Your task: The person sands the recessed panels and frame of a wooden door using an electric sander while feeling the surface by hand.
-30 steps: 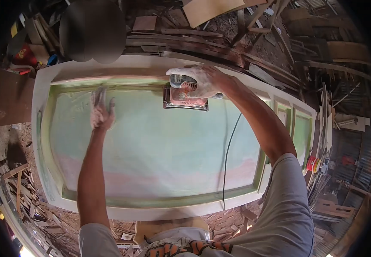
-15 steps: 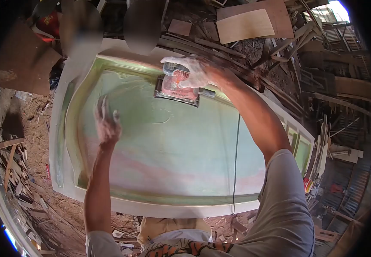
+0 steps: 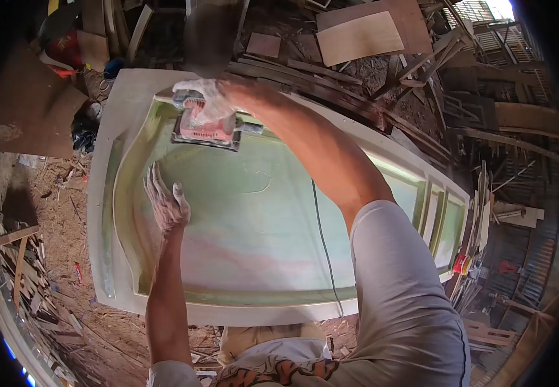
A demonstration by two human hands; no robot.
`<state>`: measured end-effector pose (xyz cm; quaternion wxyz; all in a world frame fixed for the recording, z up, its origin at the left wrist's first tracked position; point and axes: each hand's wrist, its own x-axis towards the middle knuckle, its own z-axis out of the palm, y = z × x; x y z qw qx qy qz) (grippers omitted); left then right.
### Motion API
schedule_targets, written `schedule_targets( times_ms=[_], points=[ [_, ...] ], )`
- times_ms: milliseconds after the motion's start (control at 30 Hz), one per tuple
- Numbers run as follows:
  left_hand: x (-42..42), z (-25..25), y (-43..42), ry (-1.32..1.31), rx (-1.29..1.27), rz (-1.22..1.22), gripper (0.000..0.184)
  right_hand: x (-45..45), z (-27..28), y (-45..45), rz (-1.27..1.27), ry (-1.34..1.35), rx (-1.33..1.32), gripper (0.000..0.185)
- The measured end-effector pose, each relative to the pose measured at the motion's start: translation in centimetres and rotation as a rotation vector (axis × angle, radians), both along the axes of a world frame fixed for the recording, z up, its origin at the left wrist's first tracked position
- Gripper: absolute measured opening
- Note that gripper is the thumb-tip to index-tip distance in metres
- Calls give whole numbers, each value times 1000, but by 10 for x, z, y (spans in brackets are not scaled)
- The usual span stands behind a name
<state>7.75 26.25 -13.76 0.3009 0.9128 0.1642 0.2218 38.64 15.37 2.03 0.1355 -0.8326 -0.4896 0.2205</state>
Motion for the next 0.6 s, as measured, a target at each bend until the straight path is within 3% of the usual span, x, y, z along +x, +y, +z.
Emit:
schedule_targets(
  times_ms=[133, 200, 367, 433, 533, 600],
  points=[
    [-1, -4, 3, 33, 31, -10, 77, -34, 59, -63, -133, 222, -289, 76],
    [0, 0, 0, 53, 88, -35, 75, -54, 55, -111, -196, 33, -297, 75],
    [23, 16, -9, 378, 433, -145, 80, -100, 15, -248, -277, -285, 79, 72],
    [53, 10, -8, 332, 421, -231, 81, -123, 46, -282, -565, -93, -199, 73],
    [108, -10, -26, 269, 394, -374, 79, -153, 41, -343, -864, -53, -245, 79],
    [127, -15, -58, 378, 483, -313, 79, -173, 47, -381, -1009, -74, -333, 87]
  ],
)
